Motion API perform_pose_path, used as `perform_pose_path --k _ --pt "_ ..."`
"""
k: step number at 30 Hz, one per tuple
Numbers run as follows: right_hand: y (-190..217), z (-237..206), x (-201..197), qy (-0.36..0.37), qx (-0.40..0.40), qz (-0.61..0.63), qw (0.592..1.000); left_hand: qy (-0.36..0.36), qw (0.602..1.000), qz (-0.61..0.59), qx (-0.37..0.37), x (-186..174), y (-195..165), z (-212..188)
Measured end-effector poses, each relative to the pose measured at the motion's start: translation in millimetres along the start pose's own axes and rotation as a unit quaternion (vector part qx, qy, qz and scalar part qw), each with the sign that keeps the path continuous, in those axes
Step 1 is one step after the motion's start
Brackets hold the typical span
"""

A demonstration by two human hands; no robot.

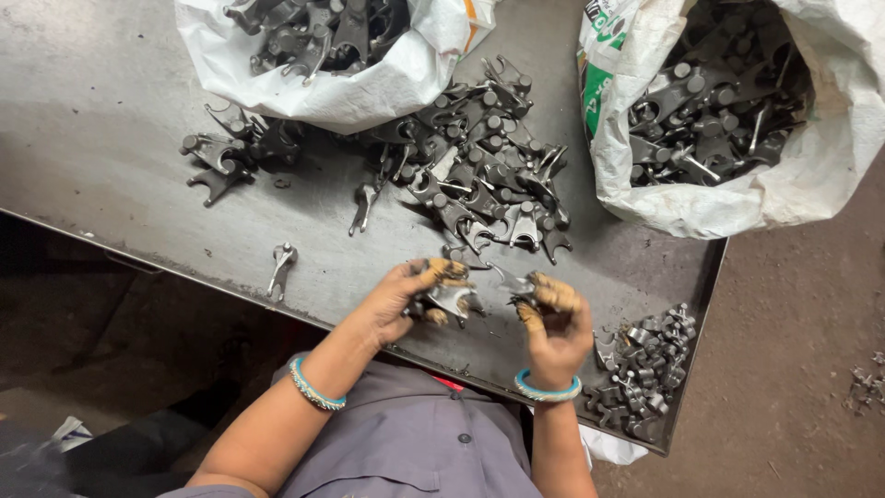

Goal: The person picks up small cast metal fork-shaped parts from a pile on a metal table, turns each one over in both hands to check it, and places it into sorted piles or into a white sack on the table. They continue handling the castings one at a time, occasionally reaching into the sacks of parts.

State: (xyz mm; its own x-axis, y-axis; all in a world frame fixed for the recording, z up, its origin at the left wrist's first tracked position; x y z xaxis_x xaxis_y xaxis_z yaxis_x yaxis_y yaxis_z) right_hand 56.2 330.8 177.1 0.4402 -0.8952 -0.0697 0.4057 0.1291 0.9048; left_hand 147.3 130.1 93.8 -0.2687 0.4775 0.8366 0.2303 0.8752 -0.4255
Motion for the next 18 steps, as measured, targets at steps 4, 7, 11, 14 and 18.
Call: perform_pose_path --k 4,7,11,14,18 --pt "39.2 -7.1 9.6 0.046 -0.197 -0.253 0.946 0.041 0.998 -0.011 -0.041 17.4 13.3 -1.2" --pt "53.1 -11.6 12.2 0.059 -0.243 -0.302 0.920 0.105 0.993 -0.027 -0.044 27.4 17.7 -0.3" --pt "52.9 -14.8 10.8 0.056 -0.231 -0.310 0.920 0.122 0.991 -0.047 -0.033 33.1 18.5 2.0" --pt "43.3 -21.9 6.6 0.046 -0.223 -0.298 0.927 0.118 0.992 -0.041 -0.031 37.5 15.6 2.5" --pt "19.4 -39.3 -31.0 -0.046 -0.050 -0.158 0.985 0.097 0.995 -0.024 0.002 39.0 -7.8 -2.5"
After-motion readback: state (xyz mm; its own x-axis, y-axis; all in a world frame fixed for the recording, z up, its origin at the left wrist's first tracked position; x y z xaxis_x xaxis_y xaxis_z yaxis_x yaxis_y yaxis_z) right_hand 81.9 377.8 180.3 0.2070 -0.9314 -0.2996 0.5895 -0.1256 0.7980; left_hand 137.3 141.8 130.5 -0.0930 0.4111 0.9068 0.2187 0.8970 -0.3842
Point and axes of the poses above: each hand's wrist, its own z-axis towards the middle knuckle, its own x-axis out of the palm, y = z × x, the point moved 4 cm from there along z, towards the middle knuckle, and after that the axes turned 7 degrees about y, right-handed, at the moved point
